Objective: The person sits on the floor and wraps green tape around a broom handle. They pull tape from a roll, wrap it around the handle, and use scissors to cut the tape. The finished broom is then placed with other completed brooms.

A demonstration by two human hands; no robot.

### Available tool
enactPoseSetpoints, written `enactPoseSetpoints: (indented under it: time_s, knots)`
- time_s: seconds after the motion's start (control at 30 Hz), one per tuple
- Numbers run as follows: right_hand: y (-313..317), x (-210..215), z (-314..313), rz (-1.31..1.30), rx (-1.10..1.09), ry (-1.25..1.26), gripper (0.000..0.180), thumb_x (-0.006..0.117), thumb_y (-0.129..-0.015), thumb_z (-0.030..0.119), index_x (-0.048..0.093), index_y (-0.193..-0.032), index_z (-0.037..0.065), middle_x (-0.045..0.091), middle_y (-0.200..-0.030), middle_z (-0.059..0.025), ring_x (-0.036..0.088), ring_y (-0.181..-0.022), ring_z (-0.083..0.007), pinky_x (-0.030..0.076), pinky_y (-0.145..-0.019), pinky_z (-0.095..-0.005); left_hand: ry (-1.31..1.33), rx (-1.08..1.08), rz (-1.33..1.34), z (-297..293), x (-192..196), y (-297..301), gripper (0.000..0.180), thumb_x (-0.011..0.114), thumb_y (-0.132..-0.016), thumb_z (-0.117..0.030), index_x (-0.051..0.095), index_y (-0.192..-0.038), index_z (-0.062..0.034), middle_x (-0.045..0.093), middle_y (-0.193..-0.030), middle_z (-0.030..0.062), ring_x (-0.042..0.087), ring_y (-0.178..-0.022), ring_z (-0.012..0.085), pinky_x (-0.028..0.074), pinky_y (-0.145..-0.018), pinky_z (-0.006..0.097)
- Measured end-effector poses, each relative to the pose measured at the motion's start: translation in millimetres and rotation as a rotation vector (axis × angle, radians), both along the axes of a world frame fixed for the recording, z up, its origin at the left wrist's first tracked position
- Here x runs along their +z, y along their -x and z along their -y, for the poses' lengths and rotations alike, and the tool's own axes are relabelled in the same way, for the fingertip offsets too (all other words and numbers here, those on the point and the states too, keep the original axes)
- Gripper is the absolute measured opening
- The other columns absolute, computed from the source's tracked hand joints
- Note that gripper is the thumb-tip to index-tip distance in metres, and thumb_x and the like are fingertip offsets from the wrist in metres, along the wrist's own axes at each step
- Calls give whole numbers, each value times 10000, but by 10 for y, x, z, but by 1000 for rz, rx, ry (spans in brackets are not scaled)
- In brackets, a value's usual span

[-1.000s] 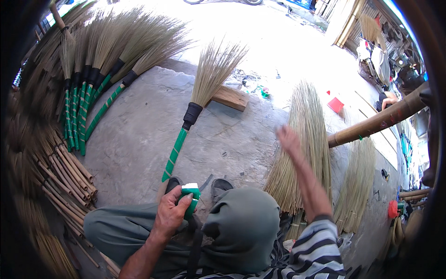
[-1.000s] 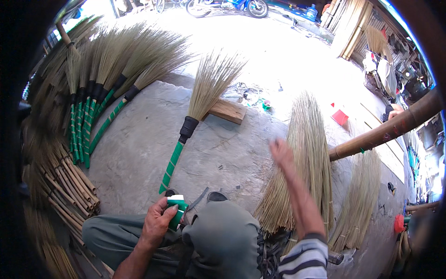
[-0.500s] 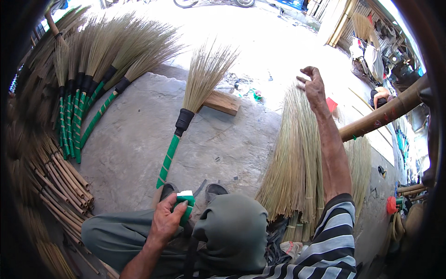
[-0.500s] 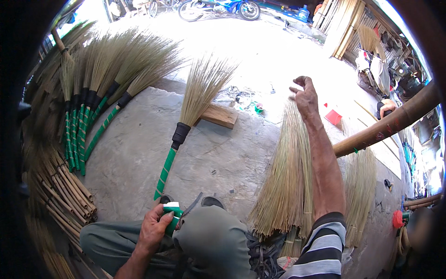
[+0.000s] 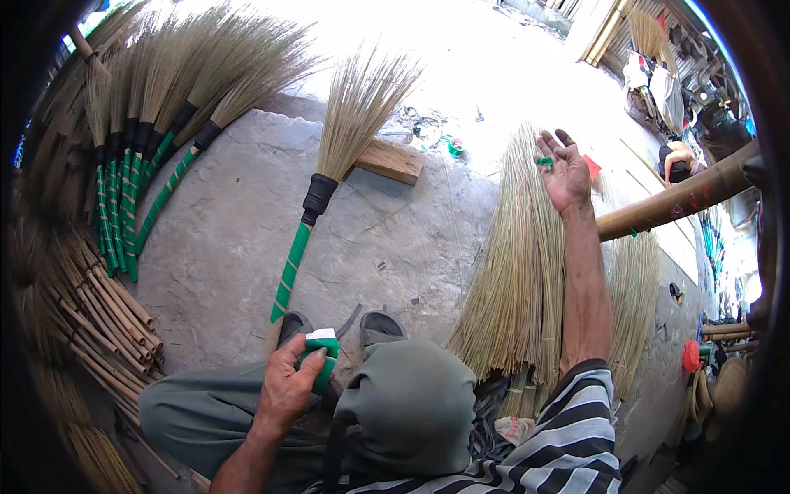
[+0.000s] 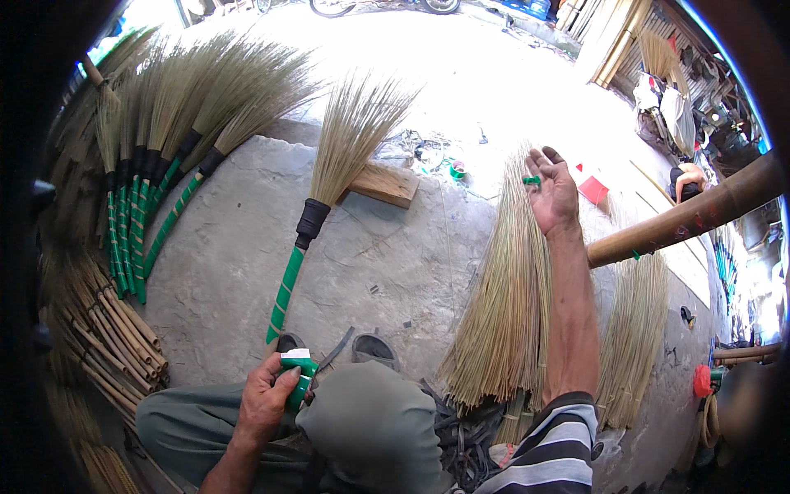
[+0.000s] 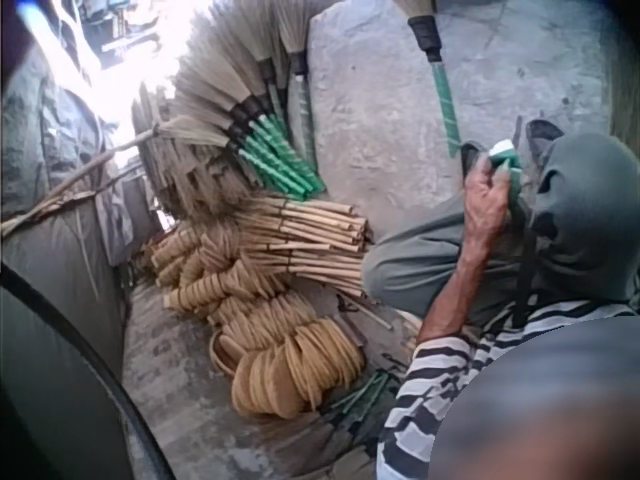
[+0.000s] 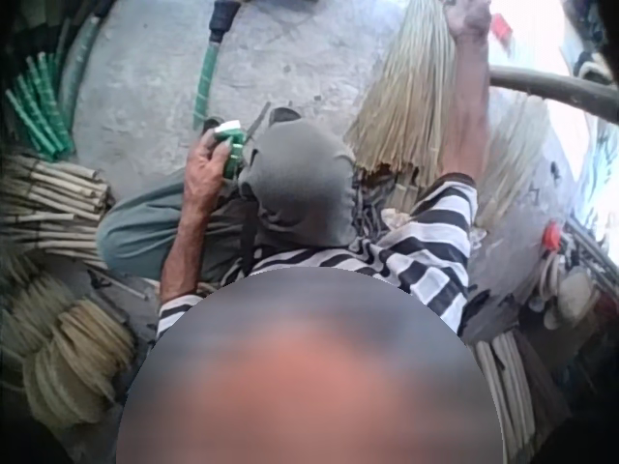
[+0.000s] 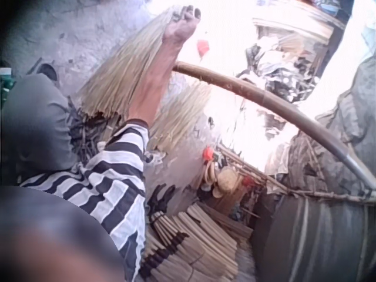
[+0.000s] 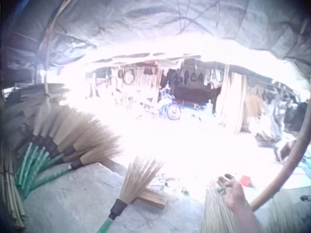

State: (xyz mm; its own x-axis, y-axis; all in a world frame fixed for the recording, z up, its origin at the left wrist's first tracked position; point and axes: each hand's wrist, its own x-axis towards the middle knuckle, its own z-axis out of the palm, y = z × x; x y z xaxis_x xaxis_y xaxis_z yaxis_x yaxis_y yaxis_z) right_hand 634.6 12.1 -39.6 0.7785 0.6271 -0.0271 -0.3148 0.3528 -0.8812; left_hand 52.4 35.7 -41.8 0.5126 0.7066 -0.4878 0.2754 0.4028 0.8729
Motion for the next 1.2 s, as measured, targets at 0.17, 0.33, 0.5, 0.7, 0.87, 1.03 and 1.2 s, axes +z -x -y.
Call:
enactPoseSetpoints:
  time_s: [0.17,0.33,0.5,0.7,0.87,1.03,1.2]
  knots:
    - [134,-172,-54,225,-126,83,564,362,-803,-236,477,-1309,-15,502,-1426,-181,508,-1447,-330,463,-1211,-428,3,-33,-41,-12,45,-62,196,653,-1088,-192,718,-1155,-20,693,-962,-26,605,-854,43,516,-752,251]
    - [334,-323,-82,102,26,-23,126,468,-1134,-12,497,-1254,-38,629,-1329,-221,708,-1271,-337,674,-1048,-376,-33,-53,-42,-20,41,-79,209,646,-1089,-200,714,-1155,-14,704,-941,-2,627,-845,61,527,-751,270]
    - [595,-387,-21,86,101,37,139,536,-1143,73,592,-1256,14,723,-1179,-163,759,-1184,-310,712,-929,-395,-61,-56,-79,-37,52,-65,206,637,-1084,-203,710,-1138,-18,701,-925,5,625,-838,65,523,-743,280]
    - [847,-828,124,248,30,332,181,538,-1138,104,662,-1244,27,742,-1186,-123,748,-984,-193,666,-825,-348,-54,-45,-84,-18,57,-55,205,638,-1085,-212,709,-1129,-25,670,-907,-18,582,-836,53,498,-737,271]
    - [1389,-1855,625,1070,234,1150,234,632,-1021,137,764,-1208,85,732,-1124,-185,700,-1115,-271,601,-968,-454,-62,-43,-49,-21,-3,14,214,642,-1089,-224,705,-1128,-23,642,-904,-29,549,-842,45,486,-731,272]
    - [2039,-2831,1177,1046,376,1309,230,702,-920,189,796,-1103,87,725,-1115,-226,698,-1112,-388,564,-1009,-545,-120,-65,-98,-20,-11,14,218,654,-1088,-219,717,-1168,-27,660,-926,-30,565,-852,42,494,-740,263]
    - [2046,-2967,1361,862,107,1053,186,682,-910,159,789,-1000,35,731,-1039,-229,708,-1054,-416,554,-965,-561,-7,3,-16,3,5,-32,212,649,-1094,-174,723,-1240,-39,699,-964,-25,608,-862,36,518,-757,239]
